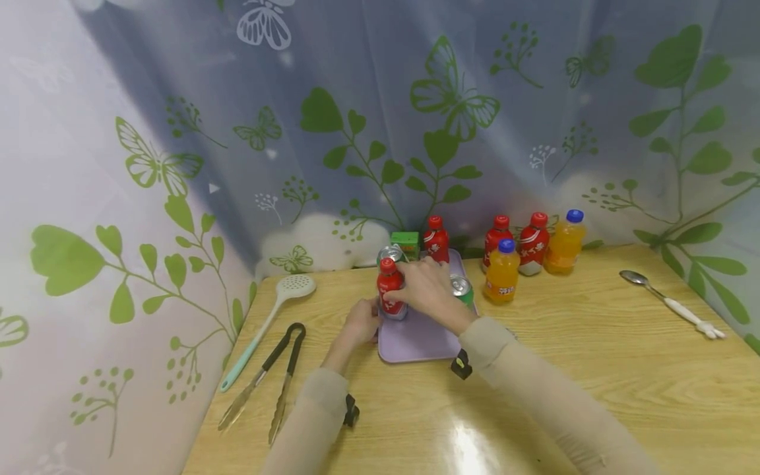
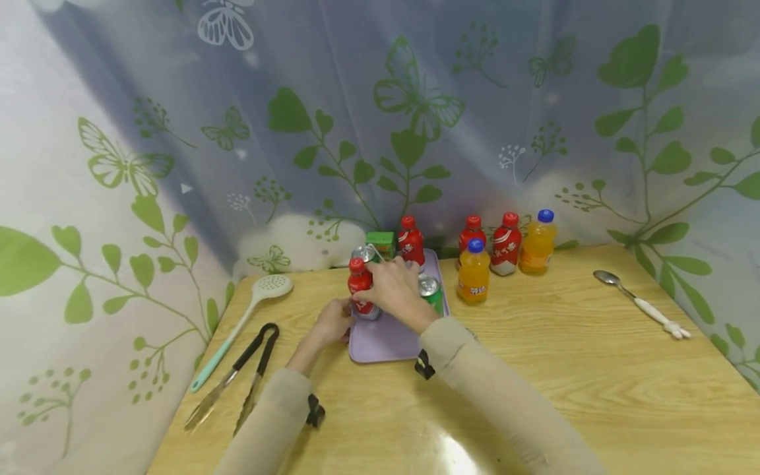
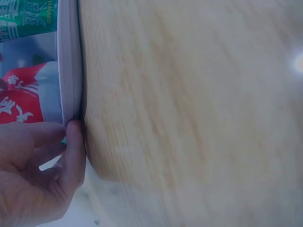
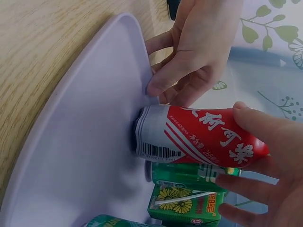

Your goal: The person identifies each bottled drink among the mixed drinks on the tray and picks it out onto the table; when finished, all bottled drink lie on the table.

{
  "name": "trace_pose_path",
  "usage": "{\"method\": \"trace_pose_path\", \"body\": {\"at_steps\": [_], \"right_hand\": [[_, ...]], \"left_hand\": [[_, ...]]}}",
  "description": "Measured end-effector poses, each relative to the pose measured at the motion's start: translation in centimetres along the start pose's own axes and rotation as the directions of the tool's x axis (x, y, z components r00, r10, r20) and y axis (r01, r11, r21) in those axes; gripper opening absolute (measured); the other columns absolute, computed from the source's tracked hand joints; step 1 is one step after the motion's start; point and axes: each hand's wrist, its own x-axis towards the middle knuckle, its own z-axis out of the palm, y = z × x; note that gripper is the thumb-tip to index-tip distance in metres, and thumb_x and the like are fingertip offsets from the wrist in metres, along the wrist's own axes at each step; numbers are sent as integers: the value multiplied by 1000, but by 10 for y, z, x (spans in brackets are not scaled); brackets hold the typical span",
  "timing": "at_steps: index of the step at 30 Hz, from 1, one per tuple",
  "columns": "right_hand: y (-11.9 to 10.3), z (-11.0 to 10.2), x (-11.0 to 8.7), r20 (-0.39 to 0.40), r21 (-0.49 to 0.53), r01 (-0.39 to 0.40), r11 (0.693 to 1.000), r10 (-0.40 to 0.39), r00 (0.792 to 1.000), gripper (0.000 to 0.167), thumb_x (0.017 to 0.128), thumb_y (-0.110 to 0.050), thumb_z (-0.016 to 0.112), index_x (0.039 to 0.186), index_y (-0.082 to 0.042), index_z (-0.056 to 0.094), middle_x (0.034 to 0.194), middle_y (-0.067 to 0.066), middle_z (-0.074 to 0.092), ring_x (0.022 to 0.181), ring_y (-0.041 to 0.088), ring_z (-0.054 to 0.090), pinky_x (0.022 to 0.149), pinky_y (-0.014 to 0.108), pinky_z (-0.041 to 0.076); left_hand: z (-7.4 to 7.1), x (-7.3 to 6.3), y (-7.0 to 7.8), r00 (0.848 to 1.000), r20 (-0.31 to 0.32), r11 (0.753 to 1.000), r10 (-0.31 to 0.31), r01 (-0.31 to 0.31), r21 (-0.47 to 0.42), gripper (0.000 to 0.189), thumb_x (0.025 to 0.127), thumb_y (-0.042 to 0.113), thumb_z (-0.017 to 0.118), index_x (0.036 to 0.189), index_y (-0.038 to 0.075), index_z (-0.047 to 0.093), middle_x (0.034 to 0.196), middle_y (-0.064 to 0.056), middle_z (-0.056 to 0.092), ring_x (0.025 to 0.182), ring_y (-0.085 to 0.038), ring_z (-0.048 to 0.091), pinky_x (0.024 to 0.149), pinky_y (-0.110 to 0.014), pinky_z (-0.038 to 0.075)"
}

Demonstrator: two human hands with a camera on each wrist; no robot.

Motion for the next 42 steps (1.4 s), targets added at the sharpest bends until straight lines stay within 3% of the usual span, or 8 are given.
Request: {"method": "trace_pose_path", "body": {"at_steps": [3,6,12,15,19,23,30,42], "right_hand": [[0,-3,-1,-33,11,24,1000,-24,999,72,79,-69,81,138,-27,69,88,3,74,85,27,65,87,49,50],[0,-10,-2,-49,46,41,998,-39,998,75,81,-66,81,143,-26,67,75,1,68,77,23,63,86,46,50],[1,-27,-5,-73,231,83,969,-68,995,75,84,-56,83,148,-21,63,65,2,60,60,18,49,54,28,36],[6,-33,-6,-75,402,85,912,-60,995,75,86,-48,85,150,-18,61,92,8,77,68,20,60,57,29,46],[13,-40,-5,-75,602,96,793,-63,995,71,87,-37,86,149,-13,60,130,11,75,104,29,75,86,41,66],[19,-46,-3,-43,743,87,664,-83,996,69,89,-27,85,151,-12,58,133,16,72,114,37,73,95,48,66],[28,-51,-1,94,871,-22,490,-123,988,64,93,-24,81,152,-19,56,143,17,64,129,36,65,100,51,65],[41,-63,2,249,923,-175,342,-185,951,66,96,-15,75,156,-18,49,152,18,57,130,35,65,106,48,62]], "left_hand": [[0,0,0,1000,3,1000,8,-8,-14,65,93,-8,58,157,1,46,116,-28,71,60,-17,63,48,-27,62],[-1,0,0,1000,-4,1000,25,-25,-8,64,92,-8,58,155,1,49,92,-20,70,57,-16,59,46,-26,59],[-2,-1,0,1000,1,1000,30,-30,-2,62,92,-9,58,154,-1,50,78,-15,64,55,-16,58,45,-25,58],[-2,-2,0,1000,10,999,29,-29,-23,63,94,-9,58,155,0,49,98,-24,72,60,-18,62,48,-27,60],[-2,-2,0,1000,10,999,19,-19,-36,63,94,-8,58,156,1,48,120,-29,71,63,-20,65,49,-28,62],[-1,-2,-1,1000,11,999,14,-13,-50,64,93,-8,58,156,2,48,128,-29,70,65,-19,66,50,-28,63],[-2,-2,-1,1000,14,998,-1,2,-62,65,95,-7,58,158,-1,44,133,-28,67,70,-22,69,52,-28,63],[-2,-3,0,1000,10,997,18,-17,-79,64,93,-9,58,155,4,51,119,-27,72,74,-24,69,51,-30,64]]}}
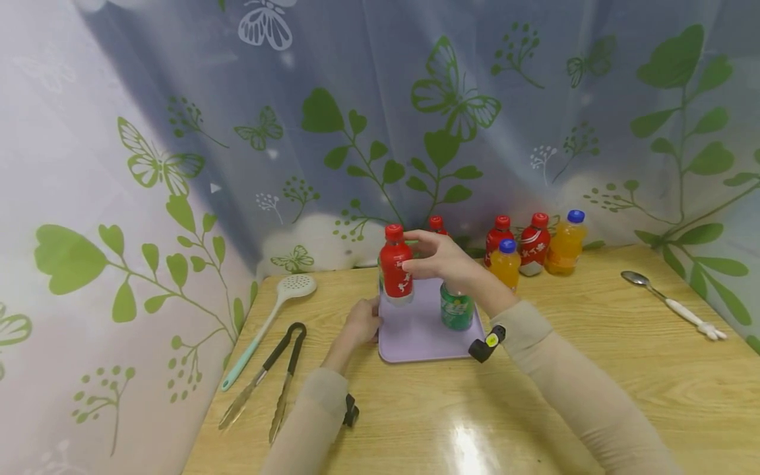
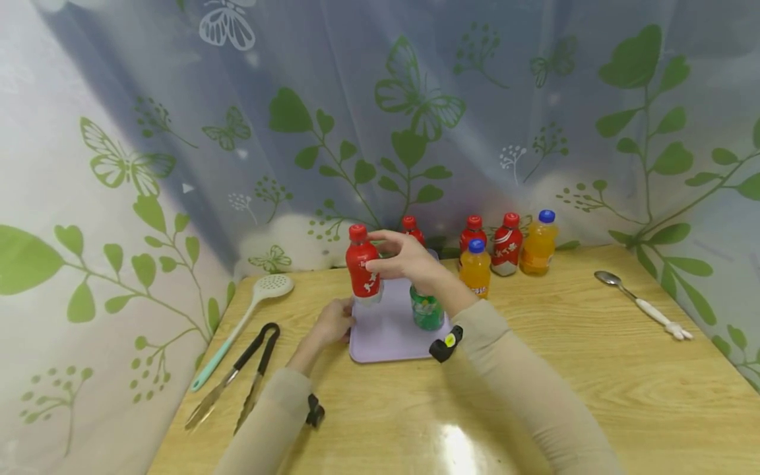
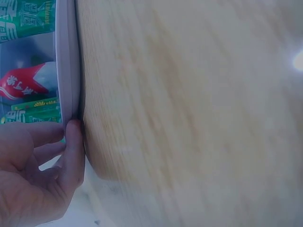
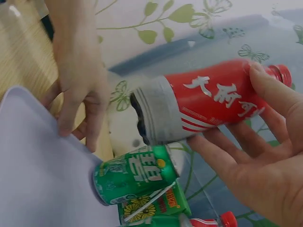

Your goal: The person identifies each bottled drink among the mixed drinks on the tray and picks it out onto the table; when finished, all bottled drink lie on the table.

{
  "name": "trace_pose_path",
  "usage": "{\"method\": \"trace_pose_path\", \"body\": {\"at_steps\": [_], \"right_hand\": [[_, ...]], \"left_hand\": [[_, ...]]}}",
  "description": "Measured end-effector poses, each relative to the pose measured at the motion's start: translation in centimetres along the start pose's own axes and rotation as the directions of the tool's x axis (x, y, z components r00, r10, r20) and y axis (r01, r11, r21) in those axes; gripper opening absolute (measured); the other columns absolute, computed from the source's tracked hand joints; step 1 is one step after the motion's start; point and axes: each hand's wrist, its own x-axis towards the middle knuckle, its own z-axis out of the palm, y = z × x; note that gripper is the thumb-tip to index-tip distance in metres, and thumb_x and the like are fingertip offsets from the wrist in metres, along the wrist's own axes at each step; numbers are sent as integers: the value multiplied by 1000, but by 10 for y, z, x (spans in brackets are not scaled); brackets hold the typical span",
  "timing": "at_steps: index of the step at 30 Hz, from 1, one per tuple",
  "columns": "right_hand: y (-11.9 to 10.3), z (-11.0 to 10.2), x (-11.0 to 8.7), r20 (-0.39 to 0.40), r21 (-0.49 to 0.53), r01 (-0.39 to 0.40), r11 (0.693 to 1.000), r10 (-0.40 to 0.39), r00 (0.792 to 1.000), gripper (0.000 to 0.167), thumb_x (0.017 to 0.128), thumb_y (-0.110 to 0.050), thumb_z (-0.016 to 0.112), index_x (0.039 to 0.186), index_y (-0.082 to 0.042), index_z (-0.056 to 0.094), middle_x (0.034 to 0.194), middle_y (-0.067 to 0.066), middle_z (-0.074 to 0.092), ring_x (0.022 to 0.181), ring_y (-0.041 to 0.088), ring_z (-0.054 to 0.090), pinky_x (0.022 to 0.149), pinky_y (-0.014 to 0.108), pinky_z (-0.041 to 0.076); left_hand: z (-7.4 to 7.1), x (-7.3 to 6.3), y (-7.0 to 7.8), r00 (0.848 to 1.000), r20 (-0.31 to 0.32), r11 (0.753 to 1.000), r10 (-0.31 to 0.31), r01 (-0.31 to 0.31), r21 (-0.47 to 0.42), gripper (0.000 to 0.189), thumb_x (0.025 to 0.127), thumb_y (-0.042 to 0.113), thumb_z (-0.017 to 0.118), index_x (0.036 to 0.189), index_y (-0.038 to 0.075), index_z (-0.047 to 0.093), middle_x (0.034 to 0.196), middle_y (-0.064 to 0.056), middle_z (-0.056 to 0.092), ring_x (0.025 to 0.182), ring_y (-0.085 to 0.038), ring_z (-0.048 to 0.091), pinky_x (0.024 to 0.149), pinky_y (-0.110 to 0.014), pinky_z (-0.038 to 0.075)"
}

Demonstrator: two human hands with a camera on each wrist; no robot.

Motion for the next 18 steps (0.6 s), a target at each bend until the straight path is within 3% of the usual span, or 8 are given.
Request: {"method": "trace_pose_path", "body": {"at_steps": [4,11,18], "right_hand": [[-6,-8,-4,70,49,-9,999,5,998,67,97,-6,71,158,-15,45,155,20,54,126,31,67,106,47,62],[-12,-18,-11,203,50,49,998,-58,977,65,97,-1,67,157,-12,47,155,18,56,128,24,65,106,41,61],[-16,-24,-21,256,43,79,996,-87,963,61,98,-3,67,155,-11,48,152,15,59,124,26,67,105,44,62]], "left_hand": [[0,0,0,1000,2,1000,-2,2,-21,65,93,-10,58,156,1,49,119,-27,71,74,-22,68,51,-30,64],[0,3,-2,1000,-4,1000,-18,18,-4,66,95,-9,59,158,-2,42,116,-26,69,66,-18,64,51,-28,63],[0,1,-1,1000,-5,1000,-20,20,-2,67,94,-9,58,158,-4,41,114,-26,68,64,-17,63,50,-28,62]]}}
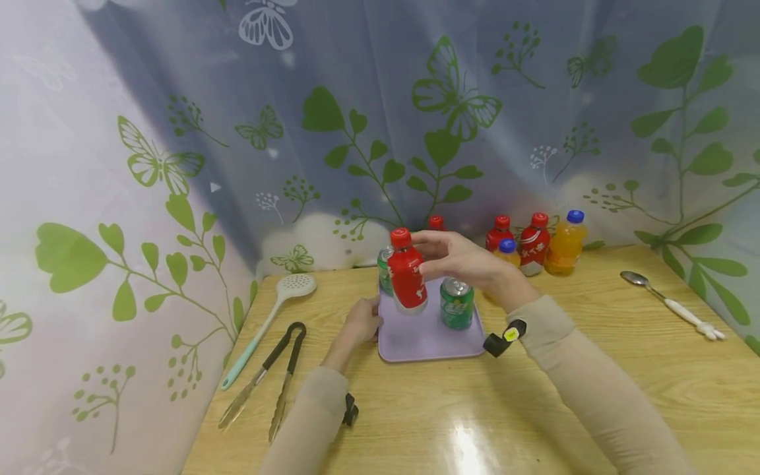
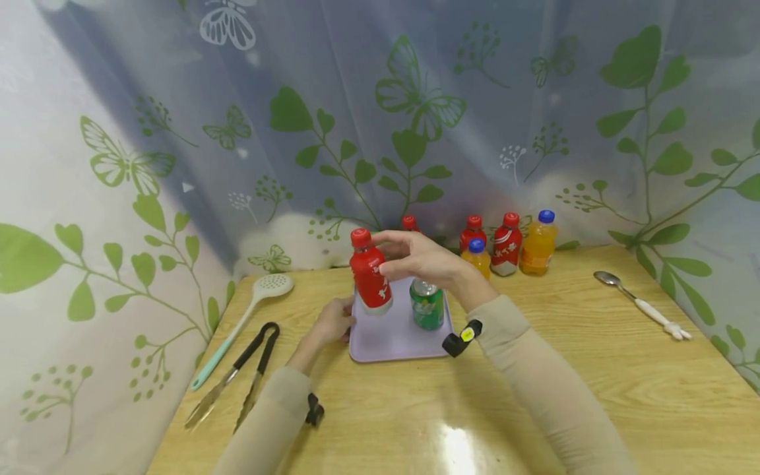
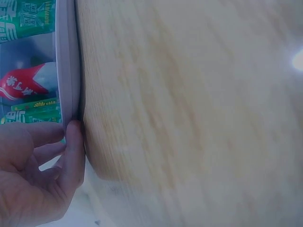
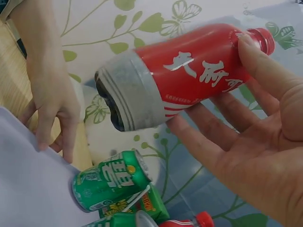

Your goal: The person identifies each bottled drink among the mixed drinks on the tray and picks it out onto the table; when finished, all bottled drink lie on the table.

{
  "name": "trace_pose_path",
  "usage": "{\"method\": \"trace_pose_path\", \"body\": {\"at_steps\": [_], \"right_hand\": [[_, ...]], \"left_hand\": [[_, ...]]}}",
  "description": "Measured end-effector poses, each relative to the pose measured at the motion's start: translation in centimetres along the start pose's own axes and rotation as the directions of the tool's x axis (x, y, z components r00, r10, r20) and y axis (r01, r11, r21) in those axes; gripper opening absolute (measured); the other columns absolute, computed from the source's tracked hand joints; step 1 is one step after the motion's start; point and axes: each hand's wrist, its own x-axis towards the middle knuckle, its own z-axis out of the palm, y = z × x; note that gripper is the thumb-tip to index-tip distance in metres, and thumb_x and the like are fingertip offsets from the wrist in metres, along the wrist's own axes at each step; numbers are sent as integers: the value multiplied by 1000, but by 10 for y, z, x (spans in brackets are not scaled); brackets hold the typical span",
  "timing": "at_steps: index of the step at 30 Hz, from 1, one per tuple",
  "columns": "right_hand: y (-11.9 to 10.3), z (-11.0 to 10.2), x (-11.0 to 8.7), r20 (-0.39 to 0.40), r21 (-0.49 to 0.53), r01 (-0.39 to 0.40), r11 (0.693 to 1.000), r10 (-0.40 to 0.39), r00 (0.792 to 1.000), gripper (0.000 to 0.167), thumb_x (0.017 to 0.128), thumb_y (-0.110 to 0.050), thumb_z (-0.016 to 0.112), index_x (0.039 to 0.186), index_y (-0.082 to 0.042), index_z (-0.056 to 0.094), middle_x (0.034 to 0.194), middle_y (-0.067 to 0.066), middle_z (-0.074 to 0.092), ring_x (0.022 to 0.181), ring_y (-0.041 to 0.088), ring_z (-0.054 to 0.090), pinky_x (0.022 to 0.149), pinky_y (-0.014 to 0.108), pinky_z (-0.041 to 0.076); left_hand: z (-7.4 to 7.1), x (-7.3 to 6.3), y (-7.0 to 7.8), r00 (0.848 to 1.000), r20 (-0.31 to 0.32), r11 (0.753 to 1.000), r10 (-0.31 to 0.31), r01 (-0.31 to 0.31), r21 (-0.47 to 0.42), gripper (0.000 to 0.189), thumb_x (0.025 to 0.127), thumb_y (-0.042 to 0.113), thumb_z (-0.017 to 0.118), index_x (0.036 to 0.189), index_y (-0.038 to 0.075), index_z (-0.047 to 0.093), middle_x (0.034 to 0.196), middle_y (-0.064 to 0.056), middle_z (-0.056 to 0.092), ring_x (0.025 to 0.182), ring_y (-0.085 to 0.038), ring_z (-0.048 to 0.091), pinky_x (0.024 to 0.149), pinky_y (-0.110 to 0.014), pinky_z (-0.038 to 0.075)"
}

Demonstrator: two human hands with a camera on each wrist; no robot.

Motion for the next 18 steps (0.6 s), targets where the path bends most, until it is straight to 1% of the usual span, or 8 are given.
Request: {"method": "trace_pose_path", "body": {"at_steps": [4,7,11,14,18], "right_hand": [[-5,-5,-10,3,-49,29,998,-29,1000,60,99,-5,68,154,-11,48,153,17,56,130,27,64,107,42,61],[-8,-11,-19,-18,-81,38,996,-40,999,60,98,-5,68,154,-12,48,157,15,54,134,22,61,108,36,60],[-10,-22,-35,-30,-90,50,995,-53,998,57,99,-5,68,153,-15,51,153,4,58,135,16,60,109,29,59],[-12,-33,-48,-22,-85,74,994,-76,997,53,100,-3,66,150,-17,54,146,-5,64,132,15,63,108,29,59],[-16,-48,-65,-23,-90,117,989,-119,993,51,101,1,63,147,-21,58,140,-9,68,125,13,67,103,27,61]], "left_hand": [[0,-1,1,1000,5,1000,-7,7,-11,66,95,-8,58,159,-3,40,119,-27,69,68,-18,65,53,-28,64],[0,-2,2,1000,8,1000,-15,15,-16,66,95,-8,58,159,-1,41,121,-27,69,72,-20,67,55,-28,65],[0,-2,2,1000,9,1000,-20,20,-14,66,96,-7,58,159,0,41,123,-27,69,75,-21,68,56,-28,65],[0,-2,2,1000,12,1000,-21,21,-16,66,96,-7,58,159,-1,40,126,-28,68,76,-21,69,56,-28,65],[0,-3,3,999,12,999,-31,31,-19,65,98,-6,57,160,-2,38,131,-29,66,80,-23,70,57,-28,65]]}}
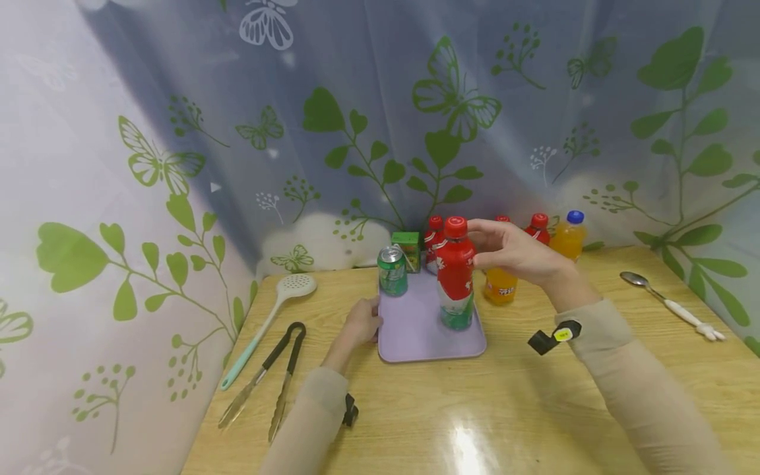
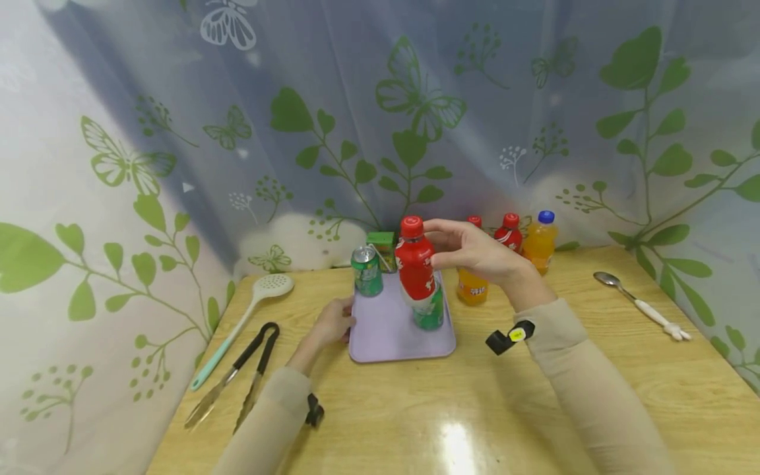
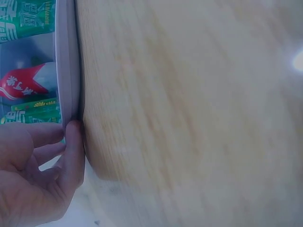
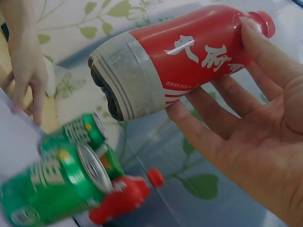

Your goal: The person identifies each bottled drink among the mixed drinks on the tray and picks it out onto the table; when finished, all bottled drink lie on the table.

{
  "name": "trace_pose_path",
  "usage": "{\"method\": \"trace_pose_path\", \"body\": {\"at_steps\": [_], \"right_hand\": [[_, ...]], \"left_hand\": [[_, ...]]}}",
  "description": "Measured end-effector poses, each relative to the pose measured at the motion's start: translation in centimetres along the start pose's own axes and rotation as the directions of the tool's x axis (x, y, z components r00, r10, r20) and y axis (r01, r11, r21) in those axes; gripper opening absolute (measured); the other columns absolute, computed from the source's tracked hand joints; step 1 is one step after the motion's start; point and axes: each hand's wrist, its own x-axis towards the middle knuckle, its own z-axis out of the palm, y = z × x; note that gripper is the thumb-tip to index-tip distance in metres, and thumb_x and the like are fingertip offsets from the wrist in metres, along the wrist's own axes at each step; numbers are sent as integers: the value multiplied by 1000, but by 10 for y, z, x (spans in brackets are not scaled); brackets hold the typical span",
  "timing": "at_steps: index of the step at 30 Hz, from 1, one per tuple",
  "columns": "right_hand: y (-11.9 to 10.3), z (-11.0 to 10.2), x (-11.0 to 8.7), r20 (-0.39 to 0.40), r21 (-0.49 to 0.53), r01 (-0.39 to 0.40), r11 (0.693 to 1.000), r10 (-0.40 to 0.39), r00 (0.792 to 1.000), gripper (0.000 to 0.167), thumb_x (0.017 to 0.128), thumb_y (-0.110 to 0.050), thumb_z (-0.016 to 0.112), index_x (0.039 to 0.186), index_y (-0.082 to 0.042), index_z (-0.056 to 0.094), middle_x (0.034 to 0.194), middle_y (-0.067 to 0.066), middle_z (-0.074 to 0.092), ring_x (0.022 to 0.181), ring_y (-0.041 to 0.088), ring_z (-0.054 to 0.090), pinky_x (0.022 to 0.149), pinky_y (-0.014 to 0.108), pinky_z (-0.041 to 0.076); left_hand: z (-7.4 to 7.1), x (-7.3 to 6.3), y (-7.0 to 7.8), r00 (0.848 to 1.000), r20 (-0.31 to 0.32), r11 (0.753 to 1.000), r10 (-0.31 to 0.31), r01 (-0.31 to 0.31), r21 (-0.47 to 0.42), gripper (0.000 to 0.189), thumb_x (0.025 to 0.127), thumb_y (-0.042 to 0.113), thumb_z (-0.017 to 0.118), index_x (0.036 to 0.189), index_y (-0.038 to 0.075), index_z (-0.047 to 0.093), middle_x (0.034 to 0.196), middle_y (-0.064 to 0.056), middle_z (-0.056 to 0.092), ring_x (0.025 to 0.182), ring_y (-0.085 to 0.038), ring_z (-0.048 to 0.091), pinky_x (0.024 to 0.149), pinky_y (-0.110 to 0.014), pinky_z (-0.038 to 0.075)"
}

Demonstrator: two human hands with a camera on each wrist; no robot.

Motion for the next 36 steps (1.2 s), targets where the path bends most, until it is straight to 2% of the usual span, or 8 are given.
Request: {"method": "trace_pose_path", "body": {"at_steps": [2,7,9,13,18,27,31,36], "right_hand": [[-1,-8,-8,-10,4,22,1000,-22,1000,51,101,2,62,145,-23,60,138,-9,69,114,10,70,86,19,63],[1,-27,-29,-39,46,95,994,-94,995,52,100,9,59,142,-21,63,135,-7,72,111,10,72,79,18,63],[3,-35,-37,-52,65,116,991,-113,992,53,99,11,58,142,-19,63,136,-5,72,118,13,71,93,25,65],[9,-52,-54,-95,79,115,990,-108,990,55,99,13,56,143,-19,63,138,-6,71,116,12,73,93,26,65],[21,-71,-73,-142,41,96,995,-89,986,56,99,14,54,144,-18,63,137,-9,71,119,8,71,98,23,62],[46,-99,-95,-201,30,76,997,-68,977,57,100,13,54,149,-16,58,137,-8,70,117,9,70,96,24,61],[57,-110,-101,-224,79,71,994,-52,973,58,100,14,53,147,-19,61,137,-9,70,117,8,70,95,23,62],[71,-120,-103,-231,196,80,977,-33,972,59,100,15,51,144,-22,63,137,-9,70,118,9,71,95,24,63]], "left_hand": [[0,0,1,1000,1,1000,-12,12,-1,64,99,-5,57,160,-2,38,133,-29,65,82,-23,70,58,-28,66],[0,0,1,1000,3,1000,-23,23,-7,64,99,-5,57,160,-2,38,133,-29,65,83,-24,70,60,-29,66],[0,0,1,1000,0,1000,-22,22,-4,64,99,-5,57,160,-1,38,131,-28,65,83,-23,69,60,-29,66],[0,0,2,1000,-6,1000,-22,22,-5,65,98,-5,58,160,-1,39,128,-27,66,83,-22,68,60,-28,66],[0,0,2,999,-6,999,-35,35,-14,65,99,-5,58,160,-1,38,129,-26,64,83,-22,68,60,-28,66],[1,-1,3,999,-10,998,-53,53,-30,64,100,-4,59,160,1,39,134,-26,64,82,-21,68,61,-28,66],[2,1,0,999,0,998,-53,53,-41,64,100,-4,58,160,0,38,132,-26,63,79,-19,66,60,-28,66],[2,2,-1,999,-1,999,-39,39,-5,64,100,-3,59,160,0,39,115,-20,61,74,-17,62,58,-25,64]]}}
